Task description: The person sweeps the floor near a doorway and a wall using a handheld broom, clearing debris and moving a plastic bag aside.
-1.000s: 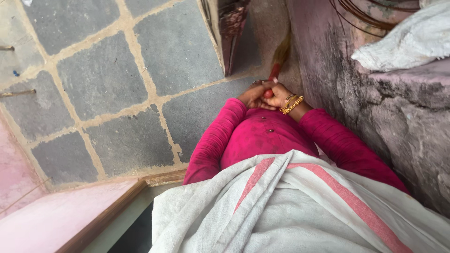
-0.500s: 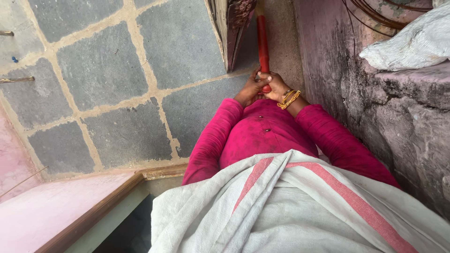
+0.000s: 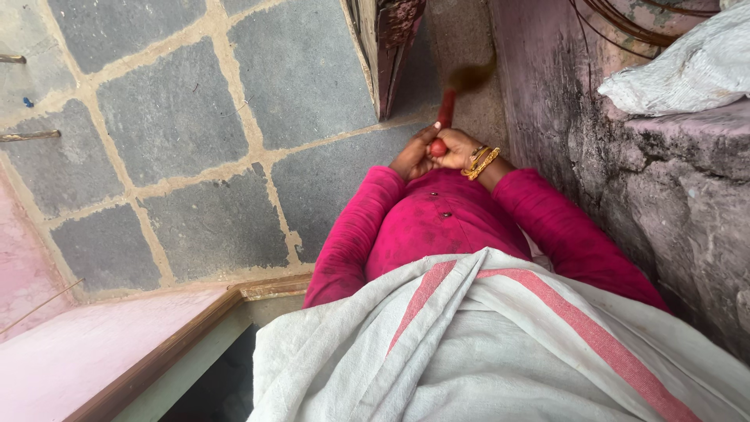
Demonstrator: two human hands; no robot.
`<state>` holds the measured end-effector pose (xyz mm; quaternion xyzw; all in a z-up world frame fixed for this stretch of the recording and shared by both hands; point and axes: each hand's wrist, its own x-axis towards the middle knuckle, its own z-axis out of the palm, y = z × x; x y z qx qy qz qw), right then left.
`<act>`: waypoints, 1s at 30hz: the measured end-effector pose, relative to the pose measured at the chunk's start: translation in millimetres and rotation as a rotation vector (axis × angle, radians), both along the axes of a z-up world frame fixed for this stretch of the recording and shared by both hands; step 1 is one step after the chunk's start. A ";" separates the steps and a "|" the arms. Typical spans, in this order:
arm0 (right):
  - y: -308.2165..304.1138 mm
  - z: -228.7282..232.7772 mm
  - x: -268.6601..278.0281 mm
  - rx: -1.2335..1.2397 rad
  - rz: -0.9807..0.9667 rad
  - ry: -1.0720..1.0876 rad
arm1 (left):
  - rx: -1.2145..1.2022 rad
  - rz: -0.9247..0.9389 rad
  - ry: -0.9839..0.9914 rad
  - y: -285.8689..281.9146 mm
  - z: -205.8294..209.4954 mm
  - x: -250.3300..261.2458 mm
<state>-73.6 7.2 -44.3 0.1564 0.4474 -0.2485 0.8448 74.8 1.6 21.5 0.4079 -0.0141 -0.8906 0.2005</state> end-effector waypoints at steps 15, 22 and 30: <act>5.8 19.2 14.4 -0.277 -0.046 0.182 | -0.264 0.025 -0.315 -5.4 -55.6 -14.8; 9.8 19.3 2.3 -0.044 0.120 0.060 | 0.072 -0.222 -0.395 3.9 -59.5 -23.0; -5.1 17.5 -33.1 -0.291 0.232 0.063 | -0.102 -0.119 -0.381 -6.7 -51.5 -13.1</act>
